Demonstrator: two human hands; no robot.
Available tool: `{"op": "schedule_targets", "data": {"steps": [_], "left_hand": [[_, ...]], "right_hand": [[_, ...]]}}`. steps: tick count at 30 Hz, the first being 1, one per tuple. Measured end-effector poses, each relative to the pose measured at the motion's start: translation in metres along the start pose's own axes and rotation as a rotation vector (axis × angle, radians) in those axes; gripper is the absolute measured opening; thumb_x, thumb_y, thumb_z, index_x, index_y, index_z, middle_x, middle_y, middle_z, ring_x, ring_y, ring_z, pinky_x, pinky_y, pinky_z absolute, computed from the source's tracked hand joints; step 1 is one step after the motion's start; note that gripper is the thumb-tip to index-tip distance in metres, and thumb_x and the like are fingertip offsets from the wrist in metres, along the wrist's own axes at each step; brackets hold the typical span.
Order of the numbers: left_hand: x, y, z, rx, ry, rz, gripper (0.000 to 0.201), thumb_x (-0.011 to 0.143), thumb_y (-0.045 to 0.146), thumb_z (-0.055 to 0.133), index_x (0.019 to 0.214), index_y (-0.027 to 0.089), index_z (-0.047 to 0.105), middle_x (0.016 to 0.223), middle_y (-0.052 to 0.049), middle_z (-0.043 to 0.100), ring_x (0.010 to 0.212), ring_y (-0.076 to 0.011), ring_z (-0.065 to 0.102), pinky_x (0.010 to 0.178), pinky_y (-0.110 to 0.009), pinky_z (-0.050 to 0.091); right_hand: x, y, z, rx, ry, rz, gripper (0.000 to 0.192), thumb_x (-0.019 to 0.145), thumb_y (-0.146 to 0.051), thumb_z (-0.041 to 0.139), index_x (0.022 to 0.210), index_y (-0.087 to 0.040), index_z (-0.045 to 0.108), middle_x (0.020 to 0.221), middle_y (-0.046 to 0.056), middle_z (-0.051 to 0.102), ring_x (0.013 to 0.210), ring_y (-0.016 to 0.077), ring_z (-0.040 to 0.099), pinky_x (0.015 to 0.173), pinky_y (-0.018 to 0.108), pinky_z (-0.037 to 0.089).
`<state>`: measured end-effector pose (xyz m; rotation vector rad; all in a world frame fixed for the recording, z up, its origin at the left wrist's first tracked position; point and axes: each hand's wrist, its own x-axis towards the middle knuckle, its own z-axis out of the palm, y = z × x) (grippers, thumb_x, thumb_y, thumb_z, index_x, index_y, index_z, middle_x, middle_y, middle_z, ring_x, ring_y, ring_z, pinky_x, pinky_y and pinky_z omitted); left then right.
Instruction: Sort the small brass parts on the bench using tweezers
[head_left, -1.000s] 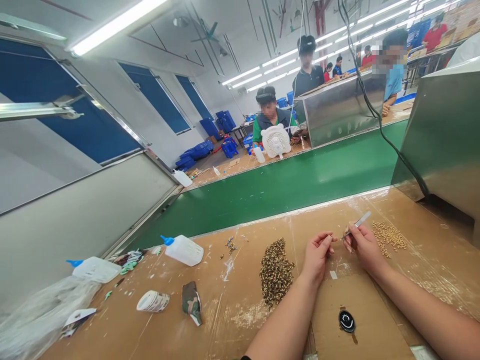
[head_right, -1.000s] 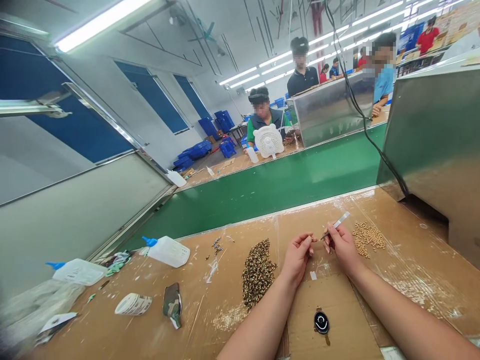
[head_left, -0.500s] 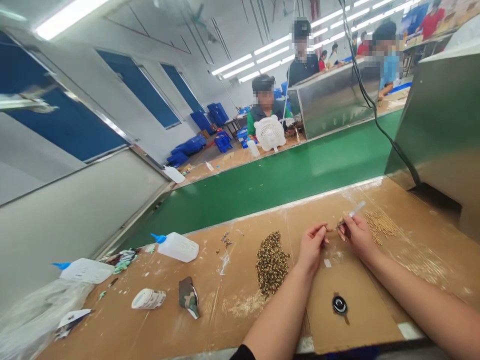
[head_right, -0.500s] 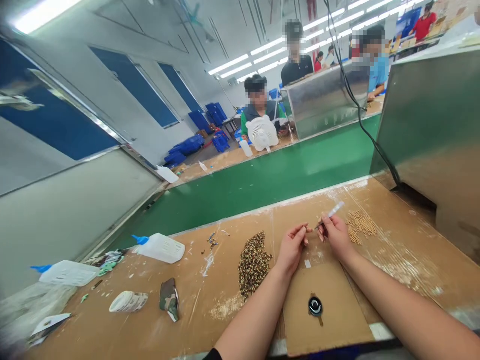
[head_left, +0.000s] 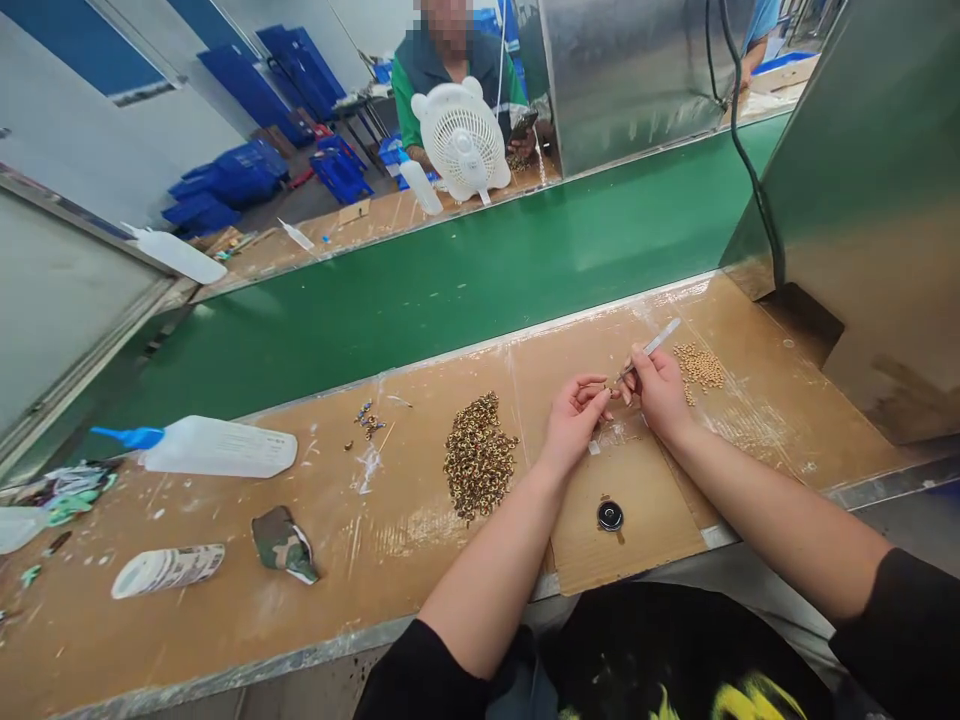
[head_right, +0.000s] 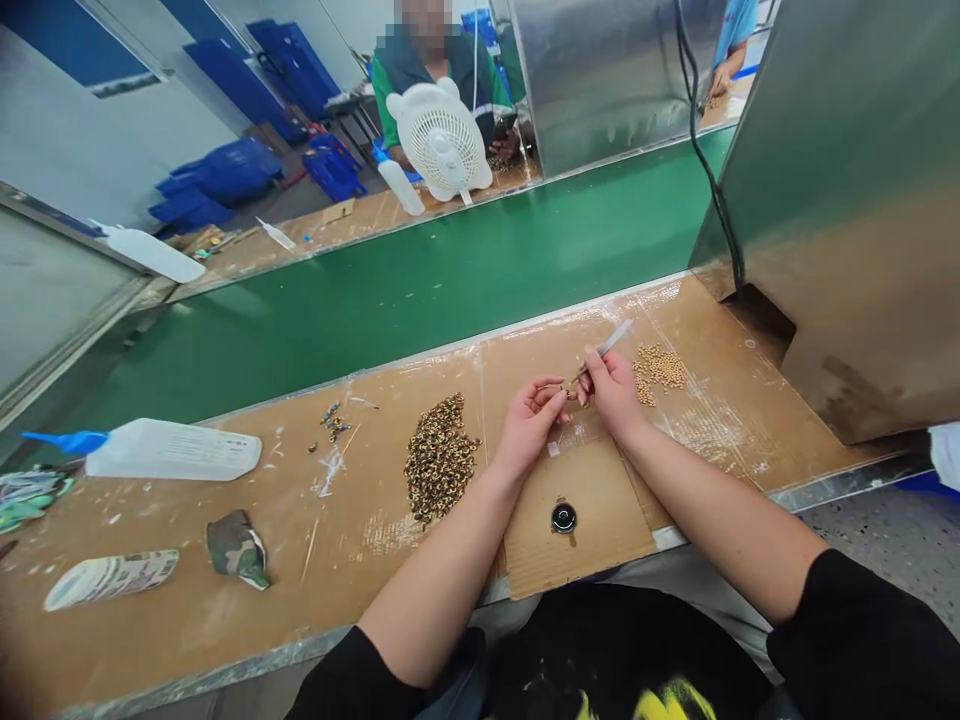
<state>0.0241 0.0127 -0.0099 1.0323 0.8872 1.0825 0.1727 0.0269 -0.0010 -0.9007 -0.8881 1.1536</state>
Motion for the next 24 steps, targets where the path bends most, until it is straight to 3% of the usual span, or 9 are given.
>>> {"op": "schedule_targets", "data": {"steps": [7, 18, 24], "left_hand": [[-0.0008, 0.0002, 0.0031, 0.0, -0.058, 0.006, 0.044, 0.083, 0.049, 0.087, 0.11, 0.022, 0.065, 0.092, -0.002, 0.079, 0.061, -0.0093, 0.066, 0.063, -0.024, 0.052], [0.0016, -0.001, 0.0009, 0.013, -0.043, 0.01, 0.042, 0.084, 0.05, 0.086, 0.108, 0.022, 0.064, 0.094, -0.004, 0.08, 0.061, -0.01, 0.067, 0.063, -0.025, 0.054], [0.002, -0.001, 0.0008, 0.003, -0.038, 0.013, 0.043, 0.083, 0.051, 0.087, 0.106, 0.022, 0.064, 0.093, -0.004, 0.08, 0.06, -0.0094, 0.065, 0.061, -0.024, 0.054]], "right_hand": [[0.0007, -0.0013, -0.0005, -0.054, -0.012, -0.013, 0.056, 0.088, -0.069, 0.078, 0.072, -0.024, 0.048, 0.052, -0.011, 0.033, 0.04, 0.0055, 0.027, 0.039, 0.021, 0.028], [0.0016, 0.0015, -0.0015, -0.114, -0.024, -0.014, 0.052, 0.098, -0.065, 0.068, 0.075, -0.026, 0.042, 0.052, -0.011, 0.029, 0.04, 0.0069, 0.026, 0.038, 0.023, 0.028], [0.0012, 0.0019, -0.0011, -0.099, -0.032, -0.01, 0.054, 0.094, -0.068, 0.072, 0.074, -0.026, 0.044, 0.05, -0.011, 0.032, 0.039, 0.007, 0.029, 0.038, 0.023, 0.028]]}}
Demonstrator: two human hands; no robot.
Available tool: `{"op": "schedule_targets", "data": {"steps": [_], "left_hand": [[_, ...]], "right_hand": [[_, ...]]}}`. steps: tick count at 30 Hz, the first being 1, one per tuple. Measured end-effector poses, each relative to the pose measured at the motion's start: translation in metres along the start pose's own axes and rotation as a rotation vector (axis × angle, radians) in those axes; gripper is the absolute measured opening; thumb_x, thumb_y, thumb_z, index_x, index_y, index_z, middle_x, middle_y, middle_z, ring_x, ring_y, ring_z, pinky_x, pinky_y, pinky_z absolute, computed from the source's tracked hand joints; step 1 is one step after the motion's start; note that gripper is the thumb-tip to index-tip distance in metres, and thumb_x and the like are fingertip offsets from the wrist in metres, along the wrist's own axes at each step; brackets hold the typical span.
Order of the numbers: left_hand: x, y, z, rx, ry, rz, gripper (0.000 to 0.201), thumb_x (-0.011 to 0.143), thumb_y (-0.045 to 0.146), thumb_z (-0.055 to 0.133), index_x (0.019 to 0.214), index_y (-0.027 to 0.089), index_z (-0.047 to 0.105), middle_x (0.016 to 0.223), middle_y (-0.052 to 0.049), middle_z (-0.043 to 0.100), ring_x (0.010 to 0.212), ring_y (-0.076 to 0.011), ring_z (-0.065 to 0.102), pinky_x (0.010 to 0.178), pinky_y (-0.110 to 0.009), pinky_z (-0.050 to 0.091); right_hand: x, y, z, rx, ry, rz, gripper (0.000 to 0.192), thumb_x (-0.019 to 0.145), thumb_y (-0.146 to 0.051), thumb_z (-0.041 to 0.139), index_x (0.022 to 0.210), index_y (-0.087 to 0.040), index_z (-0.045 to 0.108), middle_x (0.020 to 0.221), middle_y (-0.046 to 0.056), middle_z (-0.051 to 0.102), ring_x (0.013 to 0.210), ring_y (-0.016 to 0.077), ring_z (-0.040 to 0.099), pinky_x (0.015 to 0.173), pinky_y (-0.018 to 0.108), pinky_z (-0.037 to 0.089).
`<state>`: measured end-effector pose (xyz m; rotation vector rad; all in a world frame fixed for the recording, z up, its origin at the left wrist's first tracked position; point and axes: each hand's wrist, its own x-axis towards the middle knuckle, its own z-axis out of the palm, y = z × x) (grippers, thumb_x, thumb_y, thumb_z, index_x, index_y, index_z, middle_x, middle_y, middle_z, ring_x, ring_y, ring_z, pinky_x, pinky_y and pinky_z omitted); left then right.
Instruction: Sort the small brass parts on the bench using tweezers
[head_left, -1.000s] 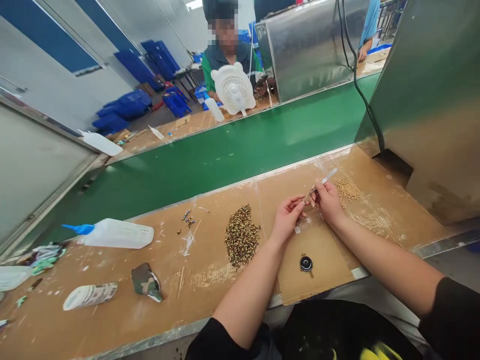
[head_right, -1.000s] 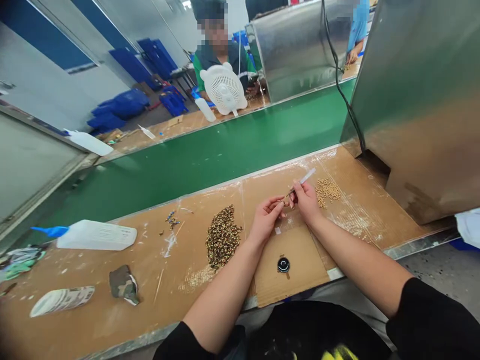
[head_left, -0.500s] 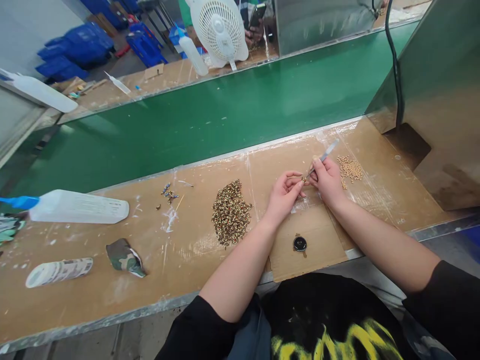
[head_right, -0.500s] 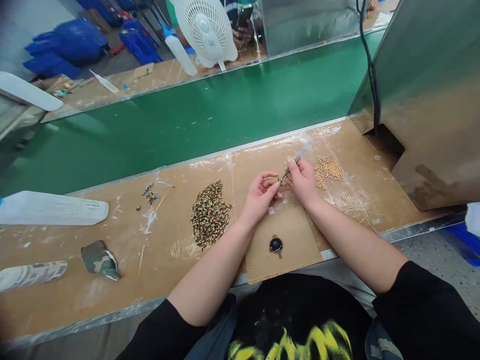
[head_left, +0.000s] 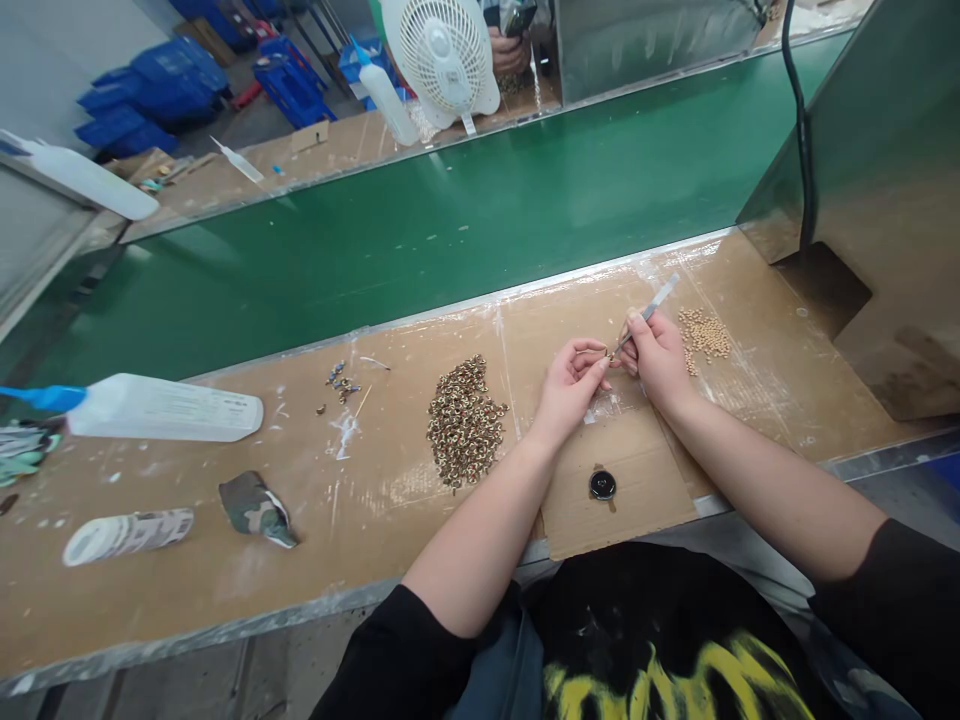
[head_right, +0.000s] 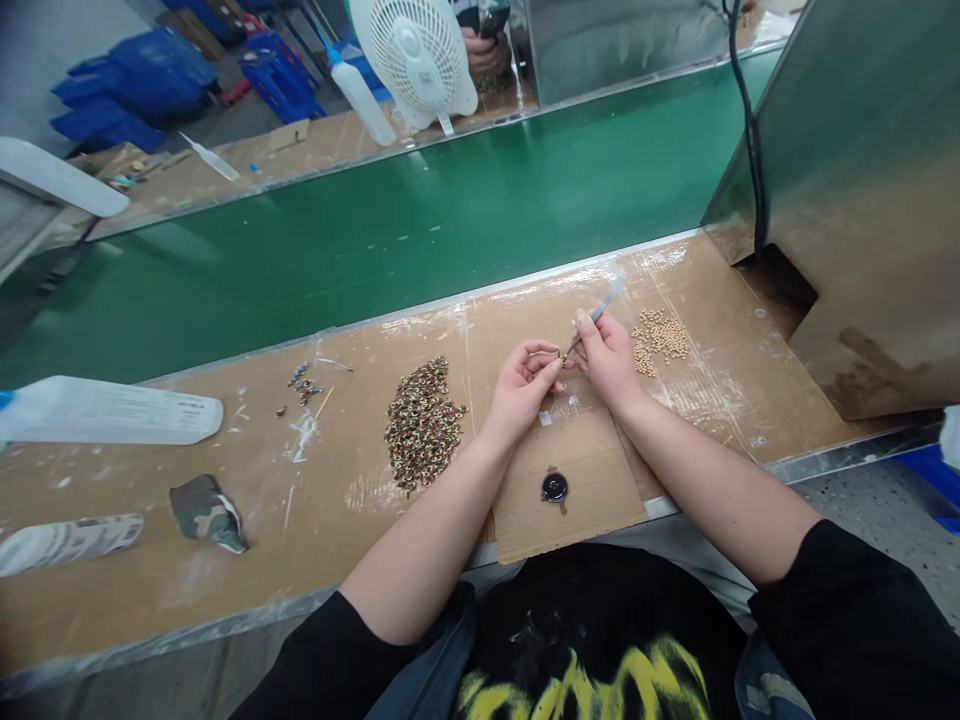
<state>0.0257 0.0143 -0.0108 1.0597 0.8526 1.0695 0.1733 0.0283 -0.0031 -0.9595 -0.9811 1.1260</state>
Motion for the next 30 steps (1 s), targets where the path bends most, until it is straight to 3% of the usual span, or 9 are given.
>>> {"op": "schedule_targets", "data": {"steps": [20, 30], "left_hand": [[0.0003, -0.0017, -0.0008, 0.01, 0.012, -0.031, 0.045, 0.083, 0.051, 0.086, 0.108, 0.022, 0.061, 0.089, -0.002, 0.078, 0.06, -0.008, 0.063, 0.062, -0.023, 0.053], [0.0012, -0.0042, -0.0014, -0.002, 0.021, -0.027, 0.047, 0.082, 0.046, 0.087, 0.108, 0.023, 0.056, 0.088, -0.001, 0.075, 0.071, -0.0118, 0.07, 0.062, -0.022, 0.053]], "right_hand": [[-0.0011, -0.0037, 0.0006, -0.046, 0.013, 0.006, 0.056, 0.089, -0.072, 0.075, 0.074, -0.025, 0.048, 0.052, -0.009, 0.039, 0.043, 0.0076, 0.032, 0.042, 0.024, 0.025], [-0.0032, -0.0052, 0.0028, -0.095, 0.022, -0.009, 0.057, 0.09, -0.073, 0.072, 0.073, -0.024, 0.048, 0.051, -0.009, 0.038, 0.043, 0.008, 0.035, 0.042, 0.024, 0.032]]}}
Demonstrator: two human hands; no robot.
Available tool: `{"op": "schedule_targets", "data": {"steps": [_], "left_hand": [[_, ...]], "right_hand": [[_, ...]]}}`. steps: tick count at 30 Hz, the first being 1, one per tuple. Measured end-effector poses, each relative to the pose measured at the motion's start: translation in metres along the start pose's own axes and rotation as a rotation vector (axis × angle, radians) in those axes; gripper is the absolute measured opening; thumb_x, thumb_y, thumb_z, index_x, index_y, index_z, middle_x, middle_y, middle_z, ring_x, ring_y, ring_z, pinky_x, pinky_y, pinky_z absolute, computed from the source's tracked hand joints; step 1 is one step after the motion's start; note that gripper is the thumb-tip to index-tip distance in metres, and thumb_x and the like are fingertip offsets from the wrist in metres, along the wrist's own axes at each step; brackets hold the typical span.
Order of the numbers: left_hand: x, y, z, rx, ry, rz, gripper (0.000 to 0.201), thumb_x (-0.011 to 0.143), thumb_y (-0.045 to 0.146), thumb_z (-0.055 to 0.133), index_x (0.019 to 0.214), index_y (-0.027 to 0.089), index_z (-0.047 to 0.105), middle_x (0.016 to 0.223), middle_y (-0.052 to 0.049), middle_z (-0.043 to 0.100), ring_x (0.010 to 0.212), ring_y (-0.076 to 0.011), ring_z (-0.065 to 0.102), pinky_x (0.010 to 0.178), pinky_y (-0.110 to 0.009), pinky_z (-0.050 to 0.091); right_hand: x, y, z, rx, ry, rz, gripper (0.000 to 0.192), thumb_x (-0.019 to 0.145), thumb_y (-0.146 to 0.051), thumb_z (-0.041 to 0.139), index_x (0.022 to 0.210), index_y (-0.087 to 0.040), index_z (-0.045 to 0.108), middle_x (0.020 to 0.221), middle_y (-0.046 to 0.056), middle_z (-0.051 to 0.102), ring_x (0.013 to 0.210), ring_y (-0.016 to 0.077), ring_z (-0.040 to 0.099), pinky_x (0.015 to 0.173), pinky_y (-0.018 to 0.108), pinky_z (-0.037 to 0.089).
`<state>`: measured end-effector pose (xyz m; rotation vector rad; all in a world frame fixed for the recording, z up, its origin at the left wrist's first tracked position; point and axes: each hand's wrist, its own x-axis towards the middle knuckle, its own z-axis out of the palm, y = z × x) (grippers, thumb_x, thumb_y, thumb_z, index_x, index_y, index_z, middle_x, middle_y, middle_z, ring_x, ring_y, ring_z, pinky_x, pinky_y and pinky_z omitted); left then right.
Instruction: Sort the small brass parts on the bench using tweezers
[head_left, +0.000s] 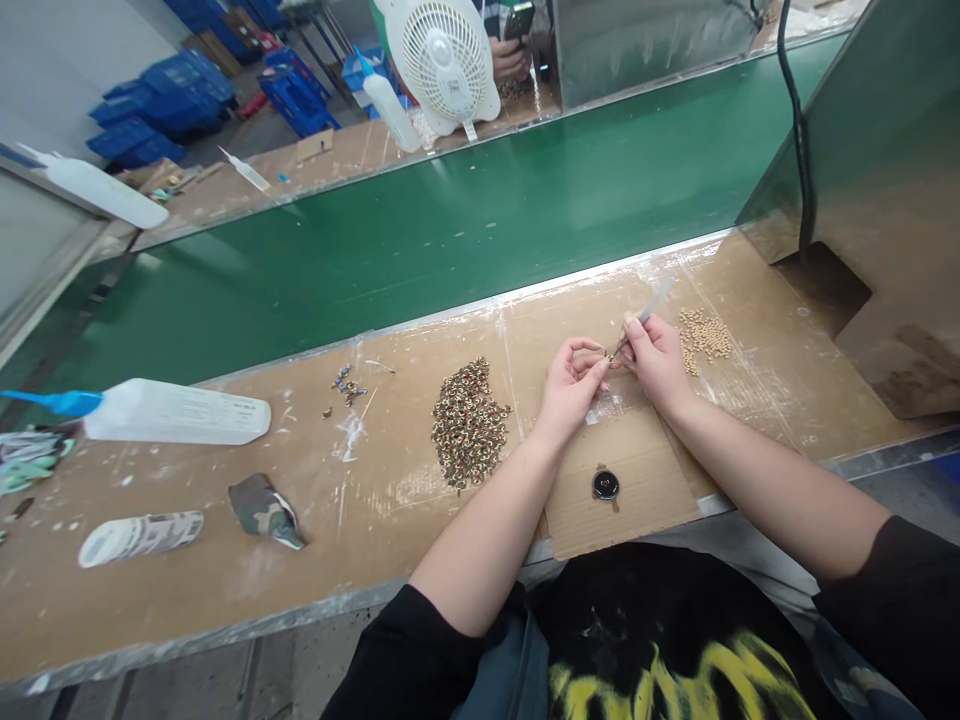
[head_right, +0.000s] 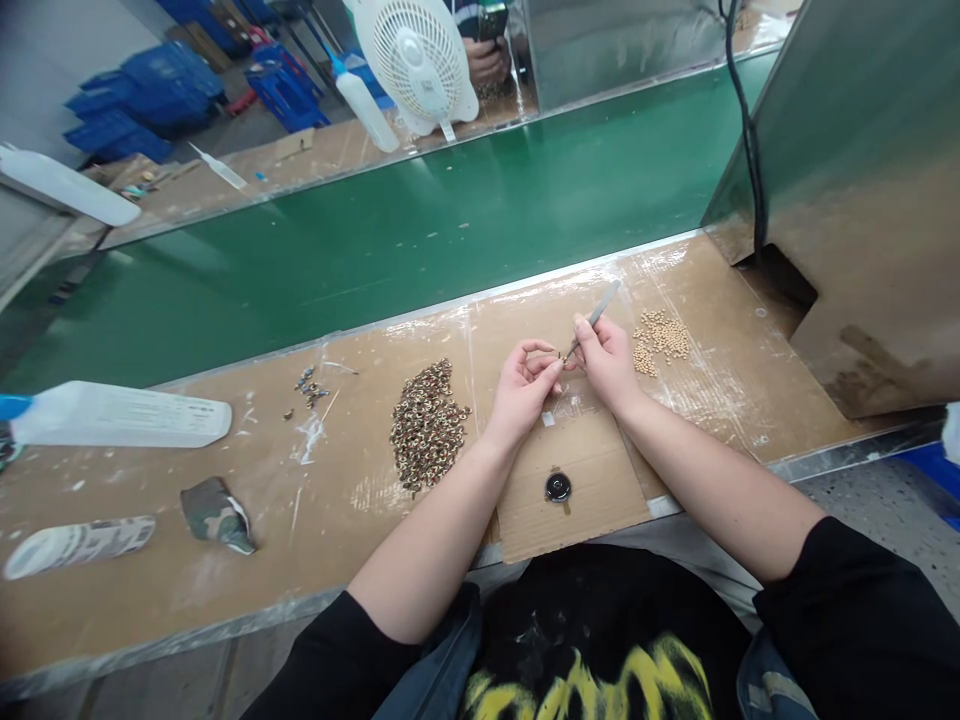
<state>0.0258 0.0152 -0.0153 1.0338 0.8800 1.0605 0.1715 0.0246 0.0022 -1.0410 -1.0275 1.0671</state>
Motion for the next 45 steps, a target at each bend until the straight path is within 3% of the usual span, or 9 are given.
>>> {"op": "schedule_targets", "data": {"steps": [8, 14, 18, 24, 30, 34, 38, 41, 45], "left_hand": [[0.001, 0.0, 0.001, -0.042, 0.015, -0.008, 0.052, 0.077, 0.047, 0.09, 0.104, 0.023, 0.052, 0.083, 0.001, 0.077, 0.057, -0.007, 0.062, 0.055, -0.019, 0.046], [-0.001, 0.007, 0.001, -0.032, 0.011, -0.023, 0.054, 0.078, 0.044, 0.089, 0.111, 0.024, 0.051, 0.08, 0.005, 0.074, 0.054, -0.0063, 0.059, 0.054, -0.019, 0.043], [-0.005, 0.015, -0.006, 0.06, 0.005, -0.027, 0.052, 0.081, 0.044, 0.087, 0.114, 0.025, 0.051, 0.086, 0.001, 0.076, 0.06, -0.008, 0.062, 0.061, -0.021, 0.049], [-0.001, 0.027, -0.025, 0.344, 0.12, -0.016, 0.038, 0.09, 0.035, 0.077, 0.115, 0.023, 0.05, 0.093, -0.003, 0.078, 0.063, -0.0087, 0.063, 0.07, -0.024, 0.053], [0.046, 0.042, -0.026, 0.842, 0.052, -0.175, 0.045, 0.093, 0.015, 0.059, 0.134, 0.026, 0.044, 0.083, 0.004, 0.069, 0.058, -0.0112, 0.06, 0.062, -0.024, 0.044], [0.067, 0.068, -0.03, 1.162, 0.058, -0.112, 0.046, 0.089, 0.015, 0.06, 0.134, 0.023, 0.051, 0.073, 0.005, 0.062, 0.063, -0.0148, 0.056, 0.064, -0.027, 0.039], [0.048, 0.106, -0.05, 1.474, 0.031, -0.026, 0.028, 0.093, 0.031, 0.064, 0.12, 0.021, 0.064, 0.083, -0.001, 0.07, 0.073, -0.0185, 0.06, 0.068, -0.03, 0.039], [0.019, 0.126, -0.07, 1.611, -0.067, -0.17, 0.02, 0.09, 0.036, 0.07, 0.103, 0.021, 0.072, 0.095, -0.005, 0.076, 0.082, -0.0203, 0.065, 0.072, -0.031, 0.042], [-0.018, 0.128, -0.087, 1.714, -0.122, -0.299, 0.017, 0.089, 0.038, 0.073, 0.095, 0.023, 0.077, 0.101, -0.006, 0.079, 0.09, -0.0229, 0.069, 0.074, -0.031, 0.043]], "right_hand": [[-0.002, 0.002, 0.002, -0.028, 0.019, -0.044, 0.057, 0.091, -0.074, 0.07, 0.073, -0.024, 0.049, 0.05, -0.009, 0.039, 0.042, 0.008, 0.036, 0.041, 0.024, 0.033], [-0.003, 0.001, 0.002, -0.05, -0.004, -0.064, 0.055, 0.092, -0.073, 0.069, 0.073, -0.024, 0.051, 0.052, -0.008, 0.042, 0.045, 0.0094, 0.042, 0.049, 0.026, 0.046], [-0.001, 0.005, 0.0, -0.009, 0.0, -0.057, 0.054, 0.093, -0.071, 0.069, 0.074, -0.023, 0.054, 0.055, -0.006, 0.045, 0.048, 0.0098, 0.044, 0.047, 0.025, 0.038], [0.011, 0.016, -0.002, 0.14, 0.097, 0.008, 0.055, 0.09, -0.072, 0.07, 0.072, -0.023, 0.052, 0.052, -0.007, 0.042, 0.045, 0.0091, 0.035, 0.044, 0.025, 0.027], [0.018, 0.022, 0.0, 0.145, 0.07, 0.025, 0.059, 0.087, -0.078, 0.069, 0.072, -0.023, 0.054, 0.052, -0.007, 0.043, 0.045, 0.0103, 0.038, 0.045, 0.027, 0.03], [0.019, 0.021, -0.002, 0.147, 0.076, 0.041, 0.06, 0.085, -0.079, 0.069, 0.071, -0.023, 0.055, 0.052, -0.006, 0.045, 0.046, 0.0102, 0.04, 0.045, 0.026, 0.03], [0.018, 0.019, -0.001, 0.147, 0.055, 0.085, 0.058, 0.086, -0.078, 0.068, 0.071, -0.023, 0.054, 0.052, -0.005, 0.048, 0.046, 0.0103, 0.041, 0.045, 0.025, 0.03], [0.016, 0.018, 0.003, 0.2, -0.007, 0.132, 0.058, 0.085, -0.08, 0.067, 0.076, -0.023, 0.054, 0.05, -0.006, 0.048, 0.043, 0.0103, 0.039, 0.043, 0.025, 0.028], [0.015, 0.017, 0.006, 0.229, -0.03, 0.155, 0.061, 0.081, -0.083, 0.069, 0.079, -0.023, 0.057, 0.051, -0.005, 0.05, 0.043, 0.0098, 0.04, 0.041, 0.025, 0.027]]}}
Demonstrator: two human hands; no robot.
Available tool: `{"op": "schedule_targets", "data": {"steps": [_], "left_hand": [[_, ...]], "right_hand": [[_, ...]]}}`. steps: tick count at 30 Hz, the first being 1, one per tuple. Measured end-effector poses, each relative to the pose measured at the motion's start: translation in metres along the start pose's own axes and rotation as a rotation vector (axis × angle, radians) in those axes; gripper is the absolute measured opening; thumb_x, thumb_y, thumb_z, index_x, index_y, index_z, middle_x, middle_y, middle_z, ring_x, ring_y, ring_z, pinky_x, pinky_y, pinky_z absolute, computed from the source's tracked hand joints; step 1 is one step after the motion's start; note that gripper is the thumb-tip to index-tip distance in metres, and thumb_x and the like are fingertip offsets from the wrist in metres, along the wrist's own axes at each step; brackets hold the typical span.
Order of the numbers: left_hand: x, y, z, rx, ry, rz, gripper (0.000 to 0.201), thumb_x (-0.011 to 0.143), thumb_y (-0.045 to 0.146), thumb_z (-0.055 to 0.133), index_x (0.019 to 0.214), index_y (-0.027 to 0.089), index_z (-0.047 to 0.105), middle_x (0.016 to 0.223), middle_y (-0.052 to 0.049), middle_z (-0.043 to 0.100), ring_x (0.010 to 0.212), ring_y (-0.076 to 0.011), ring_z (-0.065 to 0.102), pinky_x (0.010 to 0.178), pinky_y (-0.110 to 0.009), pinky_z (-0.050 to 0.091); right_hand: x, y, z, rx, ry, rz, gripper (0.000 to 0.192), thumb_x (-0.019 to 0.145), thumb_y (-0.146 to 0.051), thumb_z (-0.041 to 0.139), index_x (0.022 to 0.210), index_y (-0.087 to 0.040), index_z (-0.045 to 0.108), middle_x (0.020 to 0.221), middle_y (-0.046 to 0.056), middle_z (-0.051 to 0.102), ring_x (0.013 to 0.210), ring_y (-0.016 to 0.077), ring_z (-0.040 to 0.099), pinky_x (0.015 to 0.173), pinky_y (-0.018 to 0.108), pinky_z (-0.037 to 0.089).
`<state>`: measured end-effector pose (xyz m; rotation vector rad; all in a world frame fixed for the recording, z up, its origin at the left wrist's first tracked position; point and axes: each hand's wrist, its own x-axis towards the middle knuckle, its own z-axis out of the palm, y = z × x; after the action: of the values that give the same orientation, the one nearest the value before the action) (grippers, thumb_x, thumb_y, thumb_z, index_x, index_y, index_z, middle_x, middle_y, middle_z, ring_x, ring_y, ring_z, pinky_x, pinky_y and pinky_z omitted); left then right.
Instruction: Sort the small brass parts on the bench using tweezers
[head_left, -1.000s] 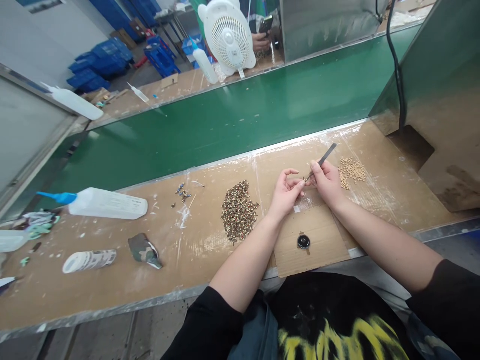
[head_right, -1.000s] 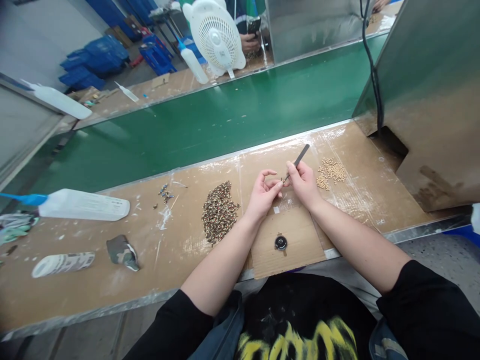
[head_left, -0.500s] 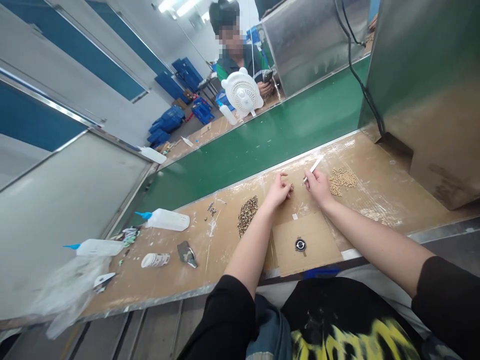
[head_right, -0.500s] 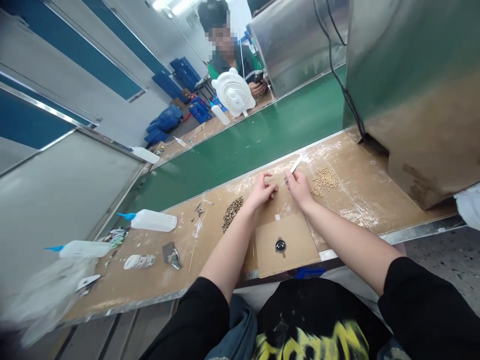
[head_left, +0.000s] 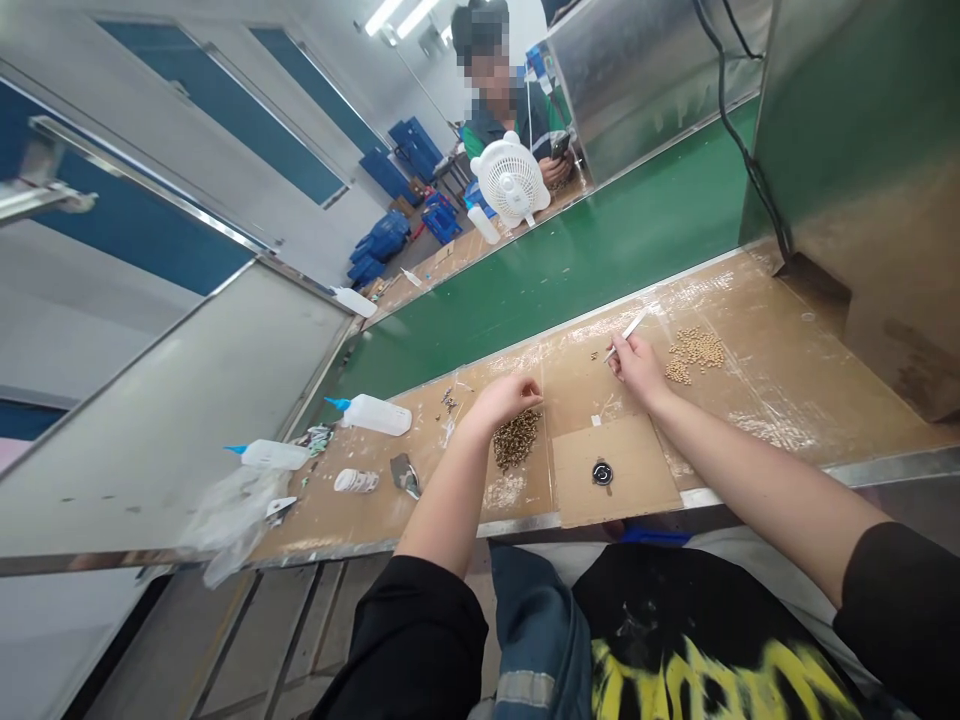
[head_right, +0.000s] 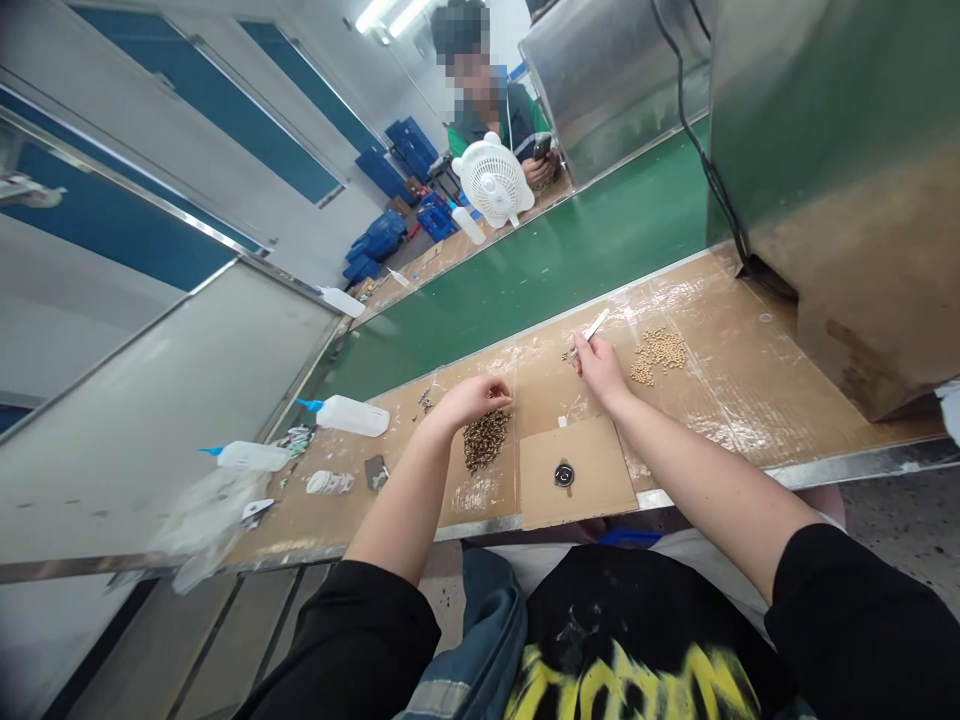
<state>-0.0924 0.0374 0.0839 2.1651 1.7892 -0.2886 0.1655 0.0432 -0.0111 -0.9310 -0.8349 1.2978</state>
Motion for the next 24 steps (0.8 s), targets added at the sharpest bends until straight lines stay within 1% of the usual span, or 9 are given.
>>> {"op": "schedule_targets", "data": {"steps": [3, 7, 10, 13, 16, 18, 19, 21, 24], "left_hand": [[-0.014, -0.003, 0.015, 0.033, 0.007, -0.008, 0.018, 0.09, 0.041, 0.072, 0.094, 0.024, 0.077, 0.105, -0.007, 0.08, 0.097, -0.0253, 0.07, 0.077, -0.032, 0.045], [-0.02, -0.002, 0.028, 0.05, 0.026, -0.028, 0.009, 0.088, 0.031, 0.074, 0.092, 0.024, 0.077, 0.105, -0.007, 0.08, 0.1, -0.0273, 0.071, 0.079, -0.033, 0.047], [-0.019, -0.003, 0.03, 0.039, 0.052, -0.014, 0.004, 0.085, 0.027, 0.075, 0.087, 0.023, 0.075, 0.101, -0.008, 0.079, 0.097, -0.0273, 0.072, 0.077, -0.032, 0.047], [-0.019, -0.004, 0.029, 0.003, 0.079, 0.02, 0.003, 0.082, 0.023, 0.075, 0.081, 0.023, 0.072, 0.097, -0.007, 0.078, 0.095, -0.0263, 0.072, 0.075, -0.031, 0.047], [-0.016, 0.002, 0.029, -0.059, 0.117, 0.036, 0.001, 0.084, 0.022, 0.071, 0.085, 0.022, 0.071, 0.097, -0.006, 0.079, 0.093, -0.0243, 0.072, 0.075, -0.031, 0.047], [-0.011, 0.013, 0.033, -0.203, 0.181, 0.055, 0.006, 0.088, 0.026, 0.069, 0.091, 0.022, 0.072, 0.098, -0.005, 0.079, 0.09, -0.0219, 0.071, 0.076, -0.031, 0.048], [-0.006, 0.021, 0.036, -0.327, 0.222, 0.072, 0.009, 0.089, 0.029, 0.069, 0.093, 0.022, 0.072, 0.098, -0.005, 0.079, 0.087, -0.0206, 0.07, 0.076, -0.031, 0.049], [0.005, 0.038, 0.044, -0.667, 0.293, 0.131, 0.017, 0.088, 0.036, 0.074, 0.093, 0.02, 0.073, 0.095, -0.006, 0.078, 0.082, -0.0183, 0.069, 0.075, -0.03, 0.05], [0.026, 0.064, 0.06, -1.141, 0.3, 0.25, 0.032, 0.078, 0.043, 0.086, 0.091, 0.016, 0.072, 0.088, -0.006, 0.076, 0.076, -0.0151, 0.067, 0.074, -0.028, 0.051]], "right_hand": [[-0.002, -0.002, -0.001, -0.003, 0.003, -0.004, 0.062, 0.08, -0.083, 0.07, 0.077, -0.022, 0.058, 0.052, -0.005, 0.051, 0.044, 0.0093, 0.041, 0.041, 0.024, 0.028], [-0.004, -0.004, -0.003, -0.02, 0.004, 0.01, 0.065, 0.078, -0.084, 0.072, 0.076, -0.021, 0.06, 0.052, -0.005, 0.05, 0.043, 0.0089, 0.04, 0.041, 0.024, 0.027], [-0.005, -0.004, -0.003, -0.034, 0.001, 0.017, 0.066, 0.076, -0.085, 0.072, 0.075, -0.02, 0.06, 0.051, -0.005, 0.05, 0.043, 0.0091, 0.04, 0.041, 0.024, 0.027], [-0.006, -0.004, -0.003, -0.046, -0.005, 0.018, 0.066, 0.076, -0.086, 0.072, 0.076, -0.02, 0.061, 0.052, -0.004, 0.05, 0.042, 0.0095, 0.04, 0.039, 0.025, 0.027], [-0.006, -0.004, -0.002, -0.069, -0.01, 0.027, 0.065, 0.077, -0.084, 0.071, 0.077, -0.021, 0.061, 0.052, -0.004, 0.05, 0.04, 0.0099, 0.038, 0.038, 0.026, 0.026], [-0.006, -0.003, -0.003, -0.076, -0.01, 0.036, 0.063, 0.077, -0.083, 0.072, 0.077, -0.021, 0.061, 0.052, -0.005, 0.05, 0.04, 0.0101, 0.038, 0.038, 0.026, 0.025], [-0.006, -0.003, -0.003, -0.077, -0.012, 0.038, 0.062, 0.077, -0.082, 0.072, 0.077, -0.021, 0.061, 0.052, -0.005, 0.05, 0.04, 0.0101, 0.039, 0.037, 0.026, 0.026], [-0.005, -0.002, -0.004, -0.089, -0.019, 0.039, 0.061, 0.077, -0.081, 0.073, 0.078, -0.021, 0.061, 0.051, -0.005, 0.05, 0.04, 0.0101, 0.039, 0.037, 0.026, 0.025], [-0.003, -0.001, -0.007, -0.13, -0.032, 0.048, 0.059, 0.077, -0.079, 0.075, 0.078, -0.021, 0.061, 0.051, -0.005, 0.05, 0.039, 0.0098, 0.038, 0.037, 0.025, 0.024]]}}
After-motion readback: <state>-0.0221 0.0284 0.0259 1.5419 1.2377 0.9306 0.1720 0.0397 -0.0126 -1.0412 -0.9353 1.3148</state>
